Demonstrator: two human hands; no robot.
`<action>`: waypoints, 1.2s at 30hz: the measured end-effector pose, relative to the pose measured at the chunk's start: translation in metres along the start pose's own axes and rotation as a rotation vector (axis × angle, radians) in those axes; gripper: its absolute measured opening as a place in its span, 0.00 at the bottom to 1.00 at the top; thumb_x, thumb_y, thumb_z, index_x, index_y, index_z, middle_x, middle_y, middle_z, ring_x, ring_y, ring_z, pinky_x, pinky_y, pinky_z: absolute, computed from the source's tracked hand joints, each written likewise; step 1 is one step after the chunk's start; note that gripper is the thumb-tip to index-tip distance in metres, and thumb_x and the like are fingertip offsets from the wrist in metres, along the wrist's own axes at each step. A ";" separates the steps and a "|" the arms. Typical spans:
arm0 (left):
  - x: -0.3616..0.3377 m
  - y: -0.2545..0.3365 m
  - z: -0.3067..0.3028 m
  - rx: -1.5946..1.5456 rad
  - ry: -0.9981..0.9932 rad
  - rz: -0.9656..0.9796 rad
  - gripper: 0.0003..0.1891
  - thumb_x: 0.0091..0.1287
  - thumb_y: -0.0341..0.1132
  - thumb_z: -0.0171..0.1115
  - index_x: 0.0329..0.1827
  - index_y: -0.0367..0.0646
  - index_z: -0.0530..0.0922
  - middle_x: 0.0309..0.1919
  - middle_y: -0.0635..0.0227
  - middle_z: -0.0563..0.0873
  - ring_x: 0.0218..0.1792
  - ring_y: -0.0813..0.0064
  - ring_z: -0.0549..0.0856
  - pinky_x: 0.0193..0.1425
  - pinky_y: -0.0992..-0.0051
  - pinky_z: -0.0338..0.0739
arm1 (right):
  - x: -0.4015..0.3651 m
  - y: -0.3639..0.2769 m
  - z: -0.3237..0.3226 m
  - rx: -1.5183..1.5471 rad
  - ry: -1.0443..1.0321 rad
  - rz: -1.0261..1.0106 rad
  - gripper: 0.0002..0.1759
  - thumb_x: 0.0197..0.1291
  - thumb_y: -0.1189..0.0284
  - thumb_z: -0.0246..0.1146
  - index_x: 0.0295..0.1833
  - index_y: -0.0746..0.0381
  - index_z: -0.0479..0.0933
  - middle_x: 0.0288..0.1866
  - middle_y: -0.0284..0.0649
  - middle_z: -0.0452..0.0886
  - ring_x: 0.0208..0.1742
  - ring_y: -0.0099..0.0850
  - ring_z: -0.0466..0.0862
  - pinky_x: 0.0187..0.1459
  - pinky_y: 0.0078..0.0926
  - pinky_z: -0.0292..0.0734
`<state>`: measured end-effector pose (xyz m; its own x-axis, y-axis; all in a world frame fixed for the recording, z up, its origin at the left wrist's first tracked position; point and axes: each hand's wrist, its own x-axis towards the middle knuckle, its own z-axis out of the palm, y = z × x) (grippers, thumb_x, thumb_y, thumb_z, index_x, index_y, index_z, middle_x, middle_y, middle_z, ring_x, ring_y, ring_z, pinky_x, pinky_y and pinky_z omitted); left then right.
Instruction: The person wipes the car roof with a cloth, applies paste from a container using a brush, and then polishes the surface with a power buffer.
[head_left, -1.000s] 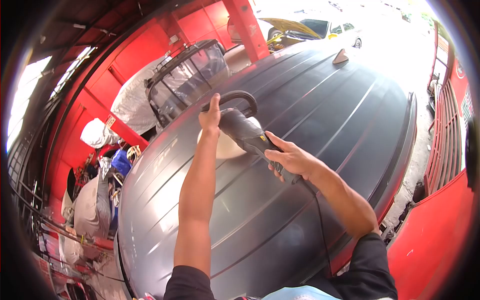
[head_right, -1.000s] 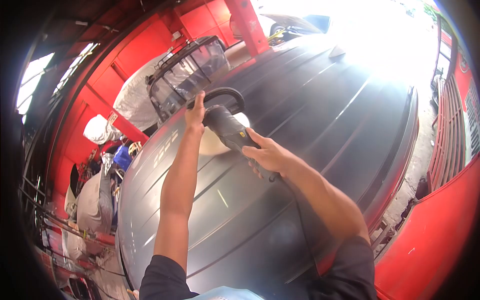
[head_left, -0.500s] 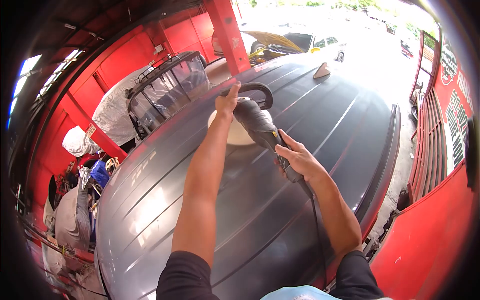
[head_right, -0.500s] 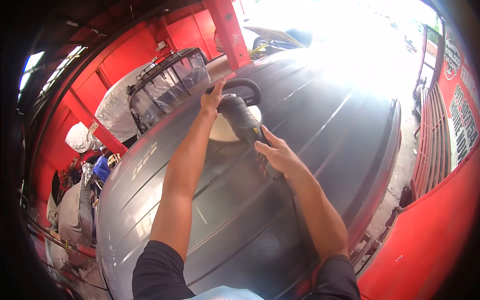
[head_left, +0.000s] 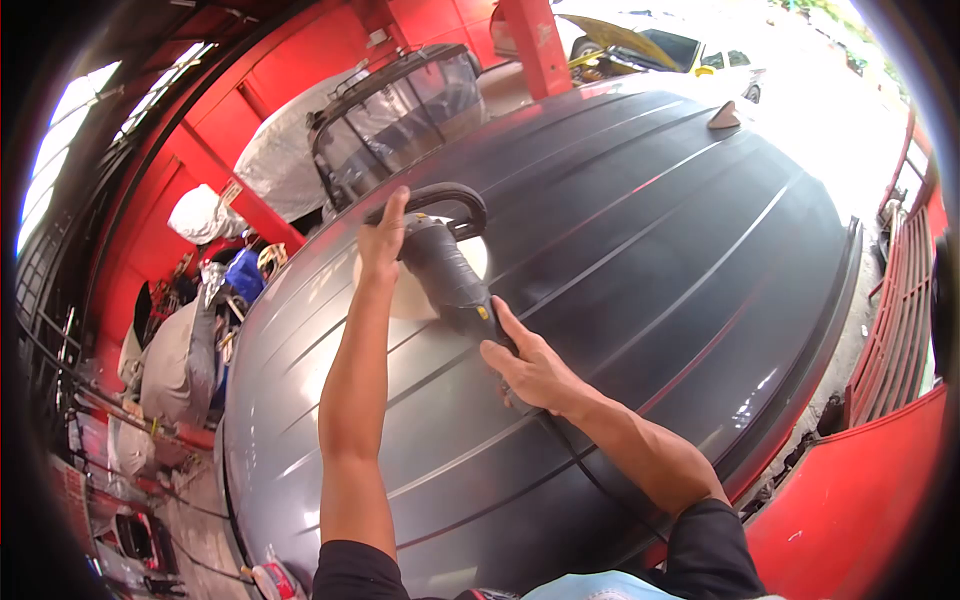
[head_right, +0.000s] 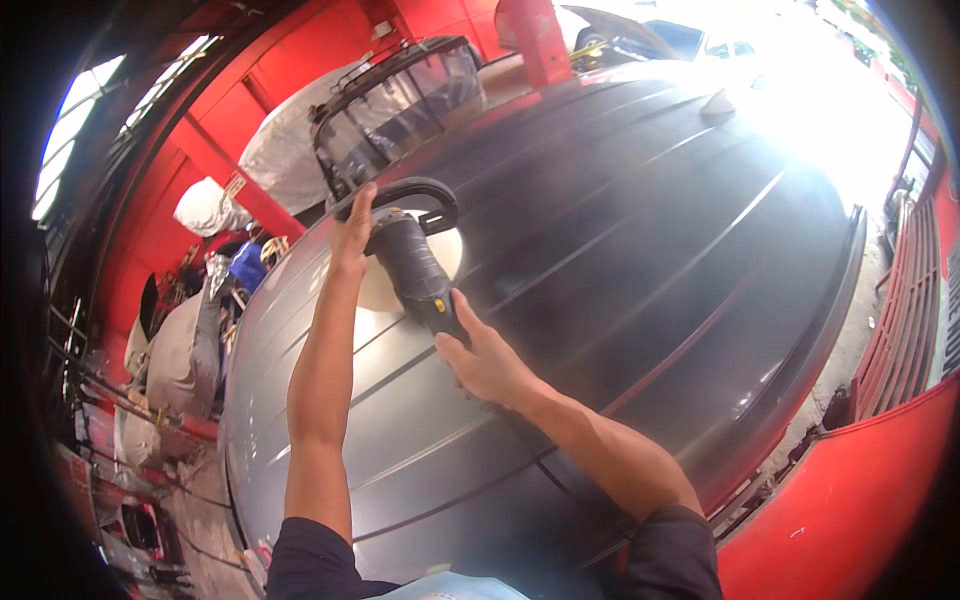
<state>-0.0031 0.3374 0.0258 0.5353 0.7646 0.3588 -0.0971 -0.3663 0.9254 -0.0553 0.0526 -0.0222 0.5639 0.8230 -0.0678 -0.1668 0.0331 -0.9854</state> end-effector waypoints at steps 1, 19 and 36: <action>-0.005 -0.005 -0.025 0.023 0.007 -0.008 0.31 0.56 0.57 0.75 0.47 0.34 0.87 0.41 0.62 0.88 0.42 0.72 0.83 0.50 0.69 0.77 | -0.002 0.001 0.013 -0.006 -0.054 0.027 0.44 0.72 0.63 0.56 0.84 0.59 0.40 0.38 0.36 0.76 0.28 0.23 0.77 0.31 0.24 0.78; -0.037 -0.052 -0.308 0.155 0.392 -0.136 0.19 0.62 0.52 0.72 0.39 0.44 0.84 0.30 0.77 0.77 0.30 0.82 0.72 0.37 0.77 0.68 | 0.019 0.043 0.177 -0.049 -0.479 0.108 0.44 0.72 0.57 0.54 0.84 0.59 0.40 0.36 0.47 0.81 0.34 0.37 0.82 0.39 0.37 0.77; 0.026 0.008 -0.008 0.317 -0.199 0.143 0.33 0.52 0.62 0.73 0.40 0.34 0.86 0.34 0.61 0.88 0.37 0.69 0.85 0.45 0.65 0.78 | 0.026 0.050 0.094 0.395 0.137 -0.092 0.43 0.74 0.63 0.54 0.83 0.62 0.37 0.35 0.39 0.76 0.25 0.27 0.79 0.25 0.27 0.78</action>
<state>0.0039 0.3587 0.0433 0.6902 0.5878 0.4221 0.0643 -0.6308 0.7733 -0.1251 0.1295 -0.0582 0.6886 0.7246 -0.0290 -0.3929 0.3392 -0.8547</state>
